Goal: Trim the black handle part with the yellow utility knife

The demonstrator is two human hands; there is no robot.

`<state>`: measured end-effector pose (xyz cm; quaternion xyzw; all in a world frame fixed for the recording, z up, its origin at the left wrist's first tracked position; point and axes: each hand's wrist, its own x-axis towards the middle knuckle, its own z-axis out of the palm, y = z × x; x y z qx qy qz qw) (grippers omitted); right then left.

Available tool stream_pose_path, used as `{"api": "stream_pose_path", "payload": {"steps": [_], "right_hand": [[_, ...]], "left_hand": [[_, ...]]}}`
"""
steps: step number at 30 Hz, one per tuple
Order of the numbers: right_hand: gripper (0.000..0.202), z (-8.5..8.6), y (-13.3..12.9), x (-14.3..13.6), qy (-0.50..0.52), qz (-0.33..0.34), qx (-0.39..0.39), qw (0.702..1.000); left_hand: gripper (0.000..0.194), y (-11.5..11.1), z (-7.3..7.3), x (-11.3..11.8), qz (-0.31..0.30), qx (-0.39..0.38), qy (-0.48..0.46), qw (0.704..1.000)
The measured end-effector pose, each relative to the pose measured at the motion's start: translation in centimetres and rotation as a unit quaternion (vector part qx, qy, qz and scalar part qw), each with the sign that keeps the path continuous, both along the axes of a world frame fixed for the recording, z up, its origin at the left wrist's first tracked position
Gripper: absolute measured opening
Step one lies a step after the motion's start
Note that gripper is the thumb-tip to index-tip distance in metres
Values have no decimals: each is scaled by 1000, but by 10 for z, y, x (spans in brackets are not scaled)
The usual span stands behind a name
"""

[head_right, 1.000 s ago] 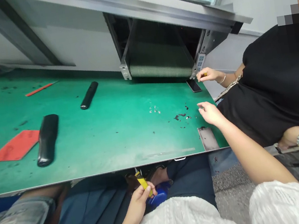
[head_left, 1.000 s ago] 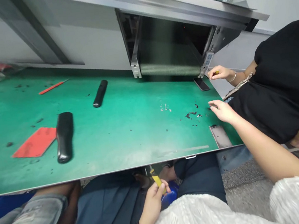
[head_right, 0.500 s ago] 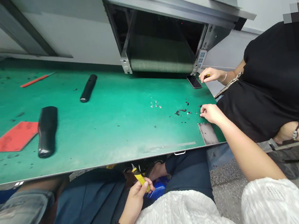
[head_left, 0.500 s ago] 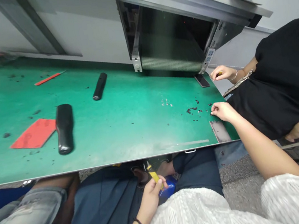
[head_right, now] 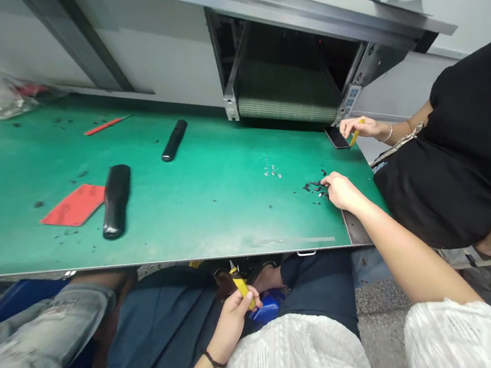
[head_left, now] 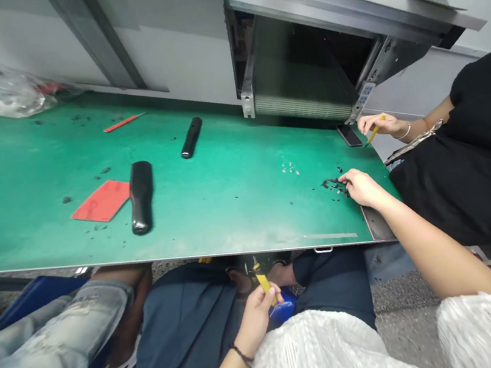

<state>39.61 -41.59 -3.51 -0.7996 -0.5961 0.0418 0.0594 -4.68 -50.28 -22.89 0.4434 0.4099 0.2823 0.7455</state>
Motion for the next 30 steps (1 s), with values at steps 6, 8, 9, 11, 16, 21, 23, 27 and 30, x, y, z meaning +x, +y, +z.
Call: {"api": "stream_pose_path", "payload": {"steps": [6, 8, 9, 11, 16, 21, 23, 27, 30], "right_hand": [[35, 10, 10, 17, -16, -44, 24, 999], [36, 9, 20, 20, -12, -36, 19, 999], [35, 7, 25, 18, -8, -26, 18, 999], [34, 4, 34, 8, 2, 0, 19, 1000], [20, 2, 27, -37, 42, 86, 30, 995], [41, 11, -13, -63, 83, 111, 74, 988], [49, 11, -27, -66, 89, 76, 91, 989], [68, 0, -40, -80, 102, 42, 53, 992], [77, -6, -33, -105, 98, 55, 20, 993]], "left_hand": [[54, -2, -1, 0, 4, -5, -8, 1000], [52, -3, 0, 0, 1, -4, -10, 1000], [51, -3, 0, 0, 1, -4, -11, 1000], [50, -2, 0, 0, 2, -2, -12, 1000], [49, -4, -2, -9, 20, -4, -10, 1000], [47, -6, -3, -23, 43, -20, -8, 999], [48, -7, -3, -29, 51, -27, -5, 998], [50, -6, -1, -38, 63, -32, -1, 997], [48, -6, 1, -43, 67, -28, -2, 997]]}}
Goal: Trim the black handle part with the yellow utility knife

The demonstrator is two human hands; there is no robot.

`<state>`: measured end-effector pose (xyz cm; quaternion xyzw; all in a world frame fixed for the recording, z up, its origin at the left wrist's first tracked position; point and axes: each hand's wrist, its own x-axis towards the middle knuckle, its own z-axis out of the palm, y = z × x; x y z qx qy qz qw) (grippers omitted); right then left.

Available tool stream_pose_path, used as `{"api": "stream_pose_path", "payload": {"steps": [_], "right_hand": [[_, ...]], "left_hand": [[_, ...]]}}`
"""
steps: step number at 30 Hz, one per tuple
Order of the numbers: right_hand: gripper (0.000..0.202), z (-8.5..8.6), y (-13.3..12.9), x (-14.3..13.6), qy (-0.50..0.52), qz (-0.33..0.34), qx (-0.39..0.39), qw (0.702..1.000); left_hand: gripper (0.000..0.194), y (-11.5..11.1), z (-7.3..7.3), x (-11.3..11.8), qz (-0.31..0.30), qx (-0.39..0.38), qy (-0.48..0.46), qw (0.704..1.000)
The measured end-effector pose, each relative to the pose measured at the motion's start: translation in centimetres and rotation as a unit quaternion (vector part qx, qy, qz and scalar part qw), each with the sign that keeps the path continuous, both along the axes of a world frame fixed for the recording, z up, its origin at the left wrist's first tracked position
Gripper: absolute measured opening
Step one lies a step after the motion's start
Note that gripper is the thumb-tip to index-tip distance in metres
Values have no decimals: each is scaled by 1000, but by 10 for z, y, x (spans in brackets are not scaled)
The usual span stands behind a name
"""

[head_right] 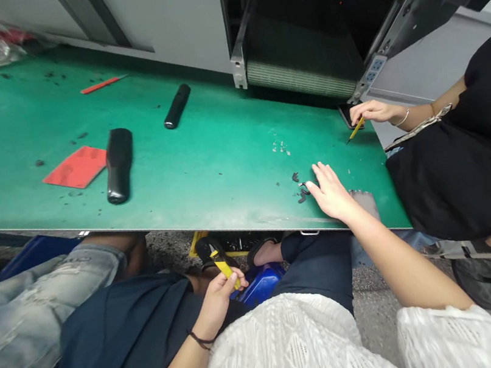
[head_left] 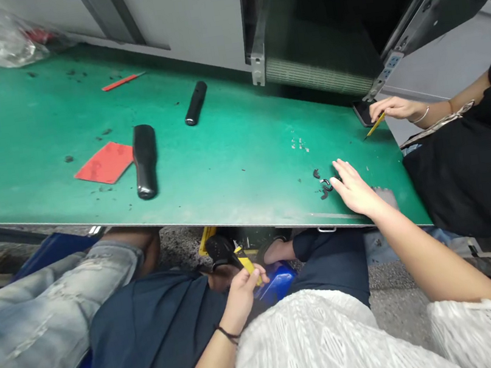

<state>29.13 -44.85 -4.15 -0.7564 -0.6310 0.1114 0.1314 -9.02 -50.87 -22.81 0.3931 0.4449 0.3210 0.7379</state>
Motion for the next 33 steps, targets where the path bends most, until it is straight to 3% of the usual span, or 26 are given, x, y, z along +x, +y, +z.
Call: {"api": "stream_pose_path", "payload": {"steps": [4, 7, 11, 17, 22, 28, 31, 33], "right_hand": [[75, 3, 7, -41, -12, 76, -23, 997], [78, 6, -3, -71, -29, 142, -28, 989], [82, -2, -20, -104, -91, 222, 23, 971], [59, -35, -33, -140, -120, 220, 186, 950], [43, -49, -34, -141, -127, 228, 280, 924], [27, -63, -29, -150, -88, 187, 266, 942], [30, -85, -18, -176, -18, 272, 232, 934], [34, -103, -1, -200, 31, 373, 147, 916]], "left_hand": [[46, 0, 4, -5, 12, 8, -3, 1000], [45, -2, 6, -9, 30, 9, -8, 999], [48, -2, 2, -17, 53, 2, -16, 998], [48, -4, 0, -28, 71, 4, -23, 997], [48, -6, 1, -36, 82, 4, -32, 996], [47, -7, 2, -38, 99, -6, -45, 994], [49, -7, 3, -40, 110, -9, -46, 993], [49, -8, 2, -43, 120, -10, -43, 992]]}}
